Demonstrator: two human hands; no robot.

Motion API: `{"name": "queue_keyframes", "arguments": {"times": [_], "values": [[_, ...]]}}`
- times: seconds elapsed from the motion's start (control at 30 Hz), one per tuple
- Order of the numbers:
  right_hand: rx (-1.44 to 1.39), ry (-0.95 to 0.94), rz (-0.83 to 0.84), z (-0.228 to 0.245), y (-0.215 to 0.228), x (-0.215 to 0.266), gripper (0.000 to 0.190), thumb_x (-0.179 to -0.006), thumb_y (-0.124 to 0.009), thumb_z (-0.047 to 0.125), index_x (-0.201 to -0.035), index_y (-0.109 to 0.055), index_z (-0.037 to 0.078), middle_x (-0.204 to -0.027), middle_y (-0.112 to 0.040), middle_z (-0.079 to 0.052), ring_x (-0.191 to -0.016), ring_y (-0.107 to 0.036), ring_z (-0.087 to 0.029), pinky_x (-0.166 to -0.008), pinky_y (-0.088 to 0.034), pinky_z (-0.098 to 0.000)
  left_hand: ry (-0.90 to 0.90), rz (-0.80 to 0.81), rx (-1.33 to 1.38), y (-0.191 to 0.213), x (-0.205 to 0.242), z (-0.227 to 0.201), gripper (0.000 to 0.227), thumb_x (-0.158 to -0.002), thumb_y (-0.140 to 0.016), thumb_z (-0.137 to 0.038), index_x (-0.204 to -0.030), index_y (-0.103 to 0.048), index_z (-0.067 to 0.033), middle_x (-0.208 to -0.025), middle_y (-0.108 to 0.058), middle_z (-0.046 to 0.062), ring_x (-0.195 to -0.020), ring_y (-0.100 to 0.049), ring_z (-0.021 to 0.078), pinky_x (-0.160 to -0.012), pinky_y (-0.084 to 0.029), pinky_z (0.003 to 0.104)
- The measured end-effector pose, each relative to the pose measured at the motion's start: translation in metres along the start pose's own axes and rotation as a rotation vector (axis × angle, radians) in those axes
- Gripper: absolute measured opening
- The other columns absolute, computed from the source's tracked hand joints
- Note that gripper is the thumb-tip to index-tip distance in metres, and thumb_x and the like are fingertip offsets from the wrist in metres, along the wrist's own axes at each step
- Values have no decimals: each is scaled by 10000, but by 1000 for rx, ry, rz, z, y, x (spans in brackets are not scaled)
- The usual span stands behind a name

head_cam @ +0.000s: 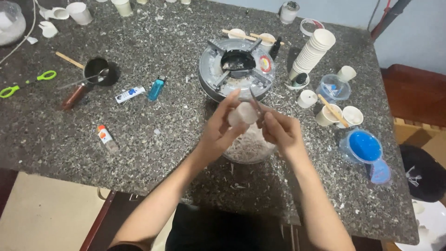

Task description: Peeling a flexible silicone mold off a small cast object using hands and a utility knife.

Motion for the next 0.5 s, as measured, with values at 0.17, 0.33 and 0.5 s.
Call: {"name": "queue_keyframes", "arguments": {"times": [0.17, 0.33, 0.5], "values": [[20, 62, 20, -20, 6, 2, 353, -993, -488, 96, -1244, -657, -86, -552, -536, -99, -492, -432, -132, -454, -398, -278, -42, -92, -78, 1, -1, -7, 708, -844, -820, -58, -1465, -480, -75, -1203, -673, 41, -1111, -654, 151, -946, -606, 359], [-13, 35, 35, -19, -3, 4, 408, -974, -559, 80, -1337, -588, -102, -571, -562, -109, -496, -481, -145, -432, -389, -286, 15, -61, -10, 10, -5, -6, 553, -959, -697, -63, -1473, -496, -99, -1214, -693, 84, -1146, -655, 172, -943, -617, 384], [-234, -6, 81, -30, 2, 5, 437, -1016, -482, 150, -1384, -544, -78, -575, -477, -33, -494, -376, -79, -422, -314, -217, 121, -86, 121, 12, -4, 2, 616, -887, -780, -93, -1450, -529, -106, -1250, -676, 94, -1165, -659, 208, -969, -616, 405]]}}
Point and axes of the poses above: each hand's wrist, its own x-axis away from the middle knuckle, its own y-axis out of the back of the hand, z = x × y, the point moved 2 cm from there along -x, towards the middle knuckle
